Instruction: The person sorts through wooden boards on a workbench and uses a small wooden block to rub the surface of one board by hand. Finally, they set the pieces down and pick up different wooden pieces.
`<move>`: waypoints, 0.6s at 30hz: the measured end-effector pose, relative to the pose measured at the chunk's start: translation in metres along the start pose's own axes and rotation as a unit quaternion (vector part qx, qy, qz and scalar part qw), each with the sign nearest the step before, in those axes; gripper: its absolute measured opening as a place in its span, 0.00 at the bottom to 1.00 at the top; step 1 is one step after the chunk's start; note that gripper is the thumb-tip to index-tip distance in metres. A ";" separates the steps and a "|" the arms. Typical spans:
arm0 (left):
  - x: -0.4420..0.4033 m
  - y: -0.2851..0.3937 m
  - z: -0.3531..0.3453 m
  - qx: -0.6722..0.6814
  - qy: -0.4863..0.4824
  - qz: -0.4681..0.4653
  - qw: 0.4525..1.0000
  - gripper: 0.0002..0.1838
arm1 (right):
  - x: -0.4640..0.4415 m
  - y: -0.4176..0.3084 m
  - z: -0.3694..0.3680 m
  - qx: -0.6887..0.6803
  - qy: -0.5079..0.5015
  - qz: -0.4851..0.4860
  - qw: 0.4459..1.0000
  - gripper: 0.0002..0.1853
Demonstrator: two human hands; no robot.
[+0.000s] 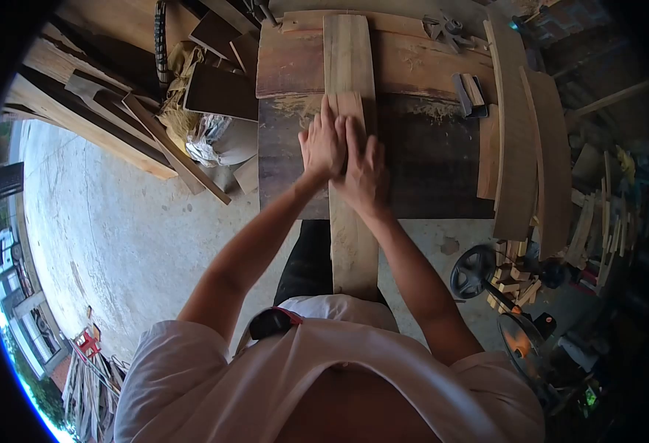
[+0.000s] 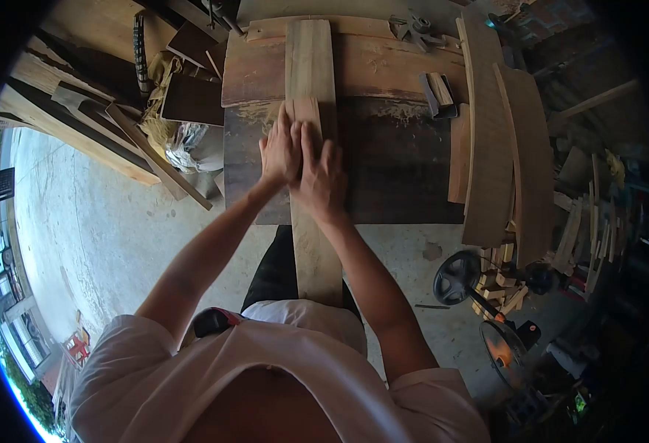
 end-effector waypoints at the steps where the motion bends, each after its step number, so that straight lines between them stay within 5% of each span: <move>1: 0.041 -0.012 -0.009 -0.034 -0.011 -0.013 0.999 0.36 | 0.036 -0.001 0.005 0.000 -0.033 0.000 0.999 0.51; 5: 0.180 -0.012 -0.009 -0.030 -0.089 0.062 0.994 0.41 | 0.160 0.007 0.016 0.009 -0.091 0.036 0.995 0.51; 8: 0.193 -0.007 -0.010 -0.018 -0.055 0.018 0.998 0.40 | 0.168 0.015 0.013 0.033 -0.128 0.048 0.990 0.52; 18: -0.117 0.037 -0.003 -0.077 0.017 -0.037 0.996 0.34 | -0.116 0.031 0.002 0.049 0.033 0.034 0.998 0.49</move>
Point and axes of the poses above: each hand's wrist, its own x-axis away from the middle knuckle, its own z-axis out of the back of the hand, y = z × x, the point moved 5 cm from there along -x, towards the middle knuckle, and after that the axes turned 9 degrees about x, right-handed, at the moved point
